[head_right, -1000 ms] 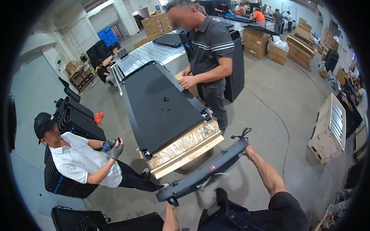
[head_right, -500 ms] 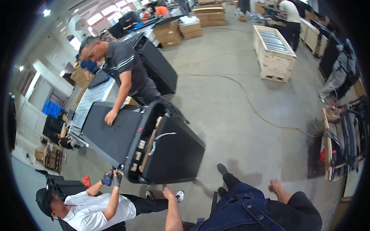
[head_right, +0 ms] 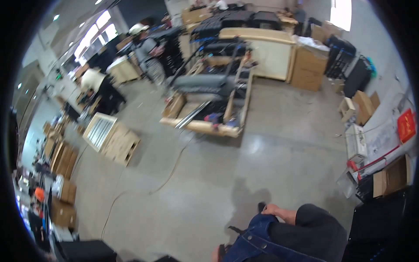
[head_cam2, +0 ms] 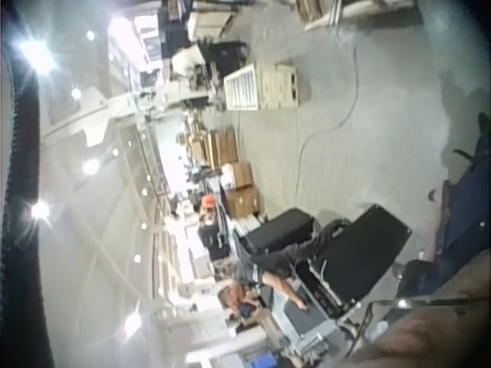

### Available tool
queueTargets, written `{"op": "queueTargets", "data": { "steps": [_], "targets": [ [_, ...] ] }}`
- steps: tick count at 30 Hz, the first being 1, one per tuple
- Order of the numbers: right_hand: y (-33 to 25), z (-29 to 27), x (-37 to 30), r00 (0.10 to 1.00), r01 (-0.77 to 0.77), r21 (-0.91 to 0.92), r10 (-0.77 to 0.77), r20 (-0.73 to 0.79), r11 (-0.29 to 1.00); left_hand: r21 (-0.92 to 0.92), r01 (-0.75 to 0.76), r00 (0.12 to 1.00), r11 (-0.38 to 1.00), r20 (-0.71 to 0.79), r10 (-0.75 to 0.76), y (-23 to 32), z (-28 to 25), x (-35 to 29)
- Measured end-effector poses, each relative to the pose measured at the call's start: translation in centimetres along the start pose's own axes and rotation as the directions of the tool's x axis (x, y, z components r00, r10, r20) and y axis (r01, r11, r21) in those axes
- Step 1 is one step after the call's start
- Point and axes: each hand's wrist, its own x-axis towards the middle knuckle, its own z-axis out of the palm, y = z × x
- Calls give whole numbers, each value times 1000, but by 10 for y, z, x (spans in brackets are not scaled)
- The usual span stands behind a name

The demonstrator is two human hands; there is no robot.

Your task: Assembling treadmill frames and components using various power tools on a factory floor.

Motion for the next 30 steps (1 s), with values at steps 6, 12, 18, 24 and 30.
{"op": "queueTargets", "data": {
  "steps": [6,12,18,24,30],
  "targets": [
    [110,-193,7,884,-249,689,451,-126,681,252,11,936,968,337,-99,128,21,178],
    [182,-276,10,821,-66,909,540,-184,411,-48,511,837,858,257,-483,252,71,336],
    [224,-287,79,807,-432,836,559,191,337,-360,669,730,650,483,-483,353,129,502],
    [204,-433,196,954,-226,374,281,-101,899,-457,821,566,341,577,-589,338,151,621],
    [84,-700,379,983,-122,249,152,-106,961,-627,655,743,422,429,-514,494,120,752]
  ]
}}
